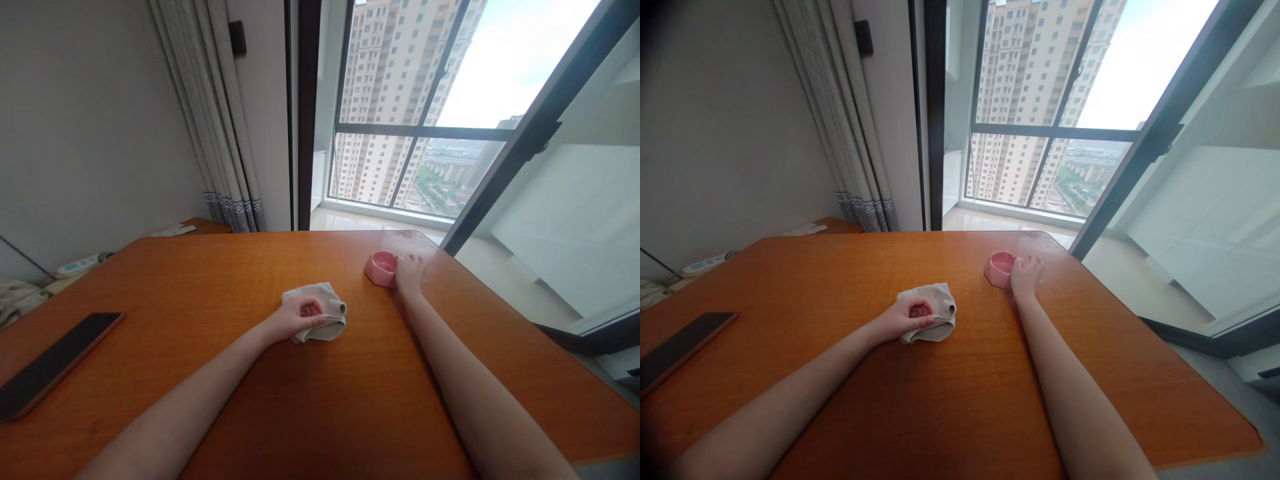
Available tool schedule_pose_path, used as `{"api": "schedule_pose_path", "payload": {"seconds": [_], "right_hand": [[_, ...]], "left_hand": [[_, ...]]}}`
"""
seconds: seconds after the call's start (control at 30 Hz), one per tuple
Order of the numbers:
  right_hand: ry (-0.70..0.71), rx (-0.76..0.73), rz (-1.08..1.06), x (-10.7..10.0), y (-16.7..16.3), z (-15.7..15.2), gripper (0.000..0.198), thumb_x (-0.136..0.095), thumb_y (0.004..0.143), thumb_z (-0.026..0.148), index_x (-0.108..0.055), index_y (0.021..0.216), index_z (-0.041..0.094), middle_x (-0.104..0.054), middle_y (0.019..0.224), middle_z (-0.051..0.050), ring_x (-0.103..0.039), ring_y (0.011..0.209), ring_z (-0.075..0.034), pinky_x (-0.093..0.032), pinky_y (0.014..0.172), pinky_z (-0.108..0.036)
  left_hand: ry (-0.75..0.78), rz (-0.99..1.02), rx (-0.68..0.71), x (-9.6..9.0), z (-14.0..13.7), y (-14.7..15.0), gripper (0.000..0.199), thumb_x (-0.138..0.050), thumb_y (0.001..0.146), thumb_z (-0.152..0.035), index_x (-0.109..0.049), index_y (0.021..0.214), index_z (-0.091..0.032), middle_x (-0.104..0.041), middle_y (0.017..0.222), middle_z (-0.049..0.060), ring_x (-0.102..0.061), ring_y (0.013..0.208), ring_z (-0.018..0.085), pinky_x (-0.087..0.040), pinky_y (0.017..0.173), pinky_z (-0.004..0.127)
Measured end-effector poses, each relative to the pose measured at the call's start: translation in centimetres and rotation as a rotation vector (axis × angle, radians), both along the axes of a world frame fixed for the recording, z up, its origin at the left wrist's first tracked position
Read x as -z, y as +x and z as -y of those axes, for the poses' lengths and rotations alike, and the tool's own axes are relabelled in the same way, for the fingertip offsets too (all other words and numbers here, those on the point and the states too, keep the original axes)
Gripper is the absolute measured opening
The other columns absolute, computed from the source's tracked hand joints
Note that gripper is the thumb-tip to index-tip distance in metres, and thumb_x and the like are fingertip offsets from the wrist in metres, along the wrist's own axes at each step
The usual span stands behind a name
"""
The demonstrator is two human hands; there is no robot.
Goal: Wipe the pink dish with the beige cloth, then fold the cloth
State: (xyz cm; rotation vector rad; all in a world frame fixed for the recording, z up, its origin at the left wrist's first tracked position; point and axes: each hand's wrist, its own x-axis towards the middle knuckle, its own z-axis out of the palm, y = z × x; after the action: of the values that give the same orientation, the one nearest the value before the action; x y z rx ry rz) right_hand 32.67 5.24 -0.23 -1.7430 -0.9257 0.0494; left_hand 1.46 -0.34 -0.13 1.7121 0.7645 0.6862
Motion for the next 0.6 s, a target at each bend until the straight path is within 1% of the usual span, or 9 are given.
{"api": "schedule_pose_path", "payload": {"seconds": [0.03, 0.07, 0.17, 0.23, 0.3, 0.37, 0.47, 0.53, 0.6], "right_hand": [[0.029, 0.000, 0.115, -0.7, -1.3, 0.8, 0.043, -0.045, 0.077, 0.033, -0.053, 0.116, 0.017, -0.039, 0.136, -0.014, -0.030, 0.129, -0.030, -0.016, 0.106, -0.054], [0.076, -0.055, 0.262, -1.4, -2.8, 1.7, 0.043, -0.045, 0.078, 0.031, -0.052, 0.118, 0.018, -0.038, 0.139, -0.013, -0.030, 0.129, -0.029, -0.013, 0.107, -0.054], [0.134, -0.432, 0.575, -3.0, -8.0, 4.7, 0.025, -0.042, 0.084, 0.025, -0.061, 0.101, 0.023, -0.052, 0.126, -0.007, -0.042, 0.121, -0.023, -0.014, 0.109, -0.049], [0.137, -0.619, 0.664, -3.5, -10.8, 6.5, 0.022, -0.043, 0.085, 0.022, -0.062, 0.097, 0.023, -0.059, 0.116, -0.005, -0.050, 0.111, -0.020, -0.016, 0.109, -0.045], [0.134, -0.728, 0.705, -3.6, -12.4, 7.5, 0.022, -0.044, 0.085, 0.020, -0.063, 0.096, 0.023, -0.062, 0.110, -0.004, -0.053, 0.106, -0.019, -0.019, 0.109, -0.043], [0.135, -0.746, 0.701, -3.4, -12.7, 7.7, 0.021, -0.044, 0.086, 0.019, -0.063, 0.095, 0.023, -0.063, 0.107, -0.004, -0.055, 0.103, -0.018, -0.021, 0.107, -0.042], [0.133, -0.693, 0.656, -3.1, -12.0, 7.1, 0.021, -0.043, 0.086, 0.018, -0.063, 0.091, 0.022, -0.064, 0.103, -0.004, -0.056, 0.099, -0.018, -0.024, 0.105, -0.041], [0.127, -0.674, 0.640, -2.9, -11.5, 6.7, 0.021, -0.043, 0.087, 0.018, -0.064, 0.088, 0.021, -0.064, 0.101, -0.004, -0.056, 0.098, -0.019, -0.025, 0.104, -0.041], [0.117, -0.681, 0.643, -2.9, -11.4, 6.5, 0.020, -0.044, 0.086, 0.018, -0.064, 0.087, 0.021, -0.065, 0.100, -0.003, -0.056, 0.096, -0.019, -0.025, 0.104, -0.041]], "left_hand": [[0.001, -0.036, 0.025, -0.1, -0.1, -0.1, 0.034, -0.069, 0.068, -0.047, -0.060, 0.077, -0.016, -0.045, 0.056, -0.004, -0.040, 0.051, 0.008, -0.030, 0.047, 0.020], [0.012, -0.081, 0.053, -0.2, -0.1, -0.1, 0.035, -0.068, 0.068, -0.048, -0.059, 0.077, -0.016, -0.043, 0.056, -0.005, -0.039, 0.052, 0.008, -0.029, 0.047, 0.020], [0.141, -0.237, 0.139, -0.8, 0.0, -0.3, 0.033, -0.056, 0.079, -0.047, -0.058, 0.078, -0.014, -0.046, 0.062, -0.003, -0.040, 0.058, 0.009, -0.032, 0.052, 0.021], [0.305, -0.324, 0.188, -1.3, 0.4, -0.2, 0.029, -0.050, 0.083, -0.042, -0.059, 0.080, -0.015, -0.051, 0.070, 0.000, -0.043, 0.065, 0.011, -0.036, 0.060, 0.023], [0.453, -0.402, 0.222, -1.7, 0.9, -0.1, 0.023, -0.055, 0.079, -0.038, -0.059, 0.083, -0.016, -0.054, 0.080, 0.002, -0.046, 0.072, 0.013, -0.038, 0.066, 0.025], [0.531, -0.441, 0.235, -1.9, 1.2, 0.0, 0.021, -0.062, 0.073, -0.034, -0.058, 0.084, -0.017, -0.055, 0.087, 0.002, -0.047, 0.077, 0.014, -0.038, 0.071, 0.025], [0.524, -0.421, 0.246, -1.6, 1.2, -0.1, 0.010, -0.058, 0.072, -0.024, -0.057, 0.080, -0.017, -0.054, 0.081, 0.001, -0.047, 0.073, 0.013, -0.038, 0.068, 0.024], [0.430, -0.374, 0.216, -1.2, 0.9, -0.2, 0.007, -0.054, 0.073, -0.020, -0.057, 0.078, -0.017, -0.052, 0.074, -0.001, -0.045, 0.067, 0.012, -0.037, 0.062, 0.023], [0.263, -0.293, 0.149, -0.8, 0.4, -0.3, 0.010, -0.054, 0.074, -0.021, -0.058, 0.080, -0.016, -0.051, 0.070, -0.001, -0.045, 0.064, 0.011, -0.036, 0.059, 0.023]]}}
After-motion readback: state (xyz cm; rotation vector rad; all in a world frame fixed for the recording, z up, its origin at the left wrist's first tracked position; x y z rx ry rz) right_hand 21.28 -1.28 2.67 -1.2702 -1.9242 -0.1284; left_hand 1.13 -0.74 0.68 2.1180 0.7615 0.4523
